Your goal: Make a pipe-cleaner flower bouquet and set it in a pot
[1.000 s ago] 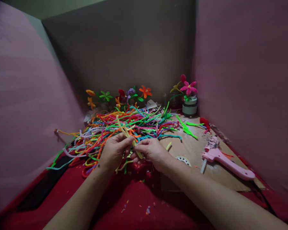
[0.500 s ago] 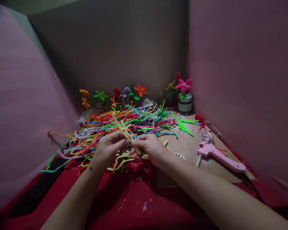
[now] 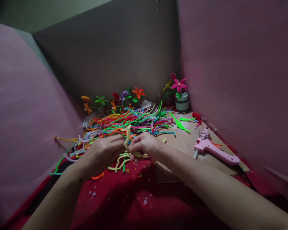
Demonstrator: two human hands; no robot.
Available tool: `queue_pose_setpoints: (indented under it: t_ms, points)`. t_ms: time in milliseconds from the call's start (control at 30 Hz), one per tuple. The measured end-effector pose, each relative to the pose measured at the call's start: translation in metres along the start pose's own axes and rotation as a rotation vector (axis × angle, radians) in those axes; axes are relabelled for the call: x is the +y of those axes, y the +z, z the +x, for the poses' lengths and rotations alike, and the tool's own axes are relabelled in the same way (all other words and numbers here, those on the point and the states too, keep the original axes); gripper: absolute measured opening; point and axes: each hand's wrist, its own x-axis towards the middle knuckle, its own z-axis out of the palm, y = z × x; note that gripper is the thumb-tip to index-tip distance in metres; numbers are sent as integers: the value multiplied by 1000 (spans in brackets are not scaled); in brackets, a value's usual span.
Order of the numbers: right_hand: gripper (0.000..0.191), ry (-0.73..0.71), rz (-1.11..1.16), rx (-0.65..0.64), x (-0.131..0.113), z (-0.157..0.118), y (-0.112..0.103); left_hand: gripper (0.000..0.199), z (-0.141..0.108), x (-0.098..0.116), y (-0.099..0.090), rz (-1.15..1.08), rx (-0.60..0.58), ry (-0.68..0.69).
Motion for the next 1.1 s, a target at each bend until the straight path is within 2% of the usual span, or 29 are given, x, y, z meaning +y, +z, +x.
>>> queue_pose_setpoints:
  t_ms: [100, 167, 200, 333, 433, 533, 600, 667, 700, 767, 833, 900, 967, 1033, 1100]
  points:
    - [7, -22, -139, 50, -4, -4, 6, 18, 5, 8, -10, -70, -138, -116]
    - [12, -98, -312, 119, -4, -6, 10, 16, 9, 10, -11, -254, -155, -265]
    - [14, -172, -438, 166, -3, -7, 11, 14, 10, 9, -10, -398, -162, -360]
    - [16, -564, -1049, 358, 2, -10, 12, 4, 14, -2, 5, -1203, -164, -804]
    - [19, -855, -1379, 422, 7, -12, 10, 17, 14, -8, 18, -1386, -182, -858]
    - [23, -1077, -1506, 386, 10, -16, 8, 27, 12, -7, 23, -1459, -202, -845]
    - [24, -1100, -1422, 378, 9, -19, 7, 27, 8, -2, 20, -1479, -159, -843]
    - [22, -1002, -1188, 392, 5, -22, 7, 22, 3, 4, 13, -1423, -36, -833]
    - [20, -916, -1029, 385, 3, -24, 7, 19, 0, 8, 9, -1345, 66, -807]
    - [16, -717, -690, 318, -2, -27, 7, 16, -4, 15, 1, -1155, 259, -666]
    - [16, -559, -402, 211, -6, -29, 9, 12, -6, 20, -4, -934, 352, -441]
    - [17, -478, -207, 114, -8, -31, 10, 9, -6, 23, -6, -731, 359, -244]
    - [15, -430, -109, 61, -9, -32, 12, 11, -5, 24, -9, -593, 343, -148]
    - [14, -392, -73, 42, -10, -34, 13, 10, -2, 25, -13, -512, 310, -121]
    - [14, -378, -91, 51, -11, -36, 14, 11, 3, 28, -17, -484, 243, -178]
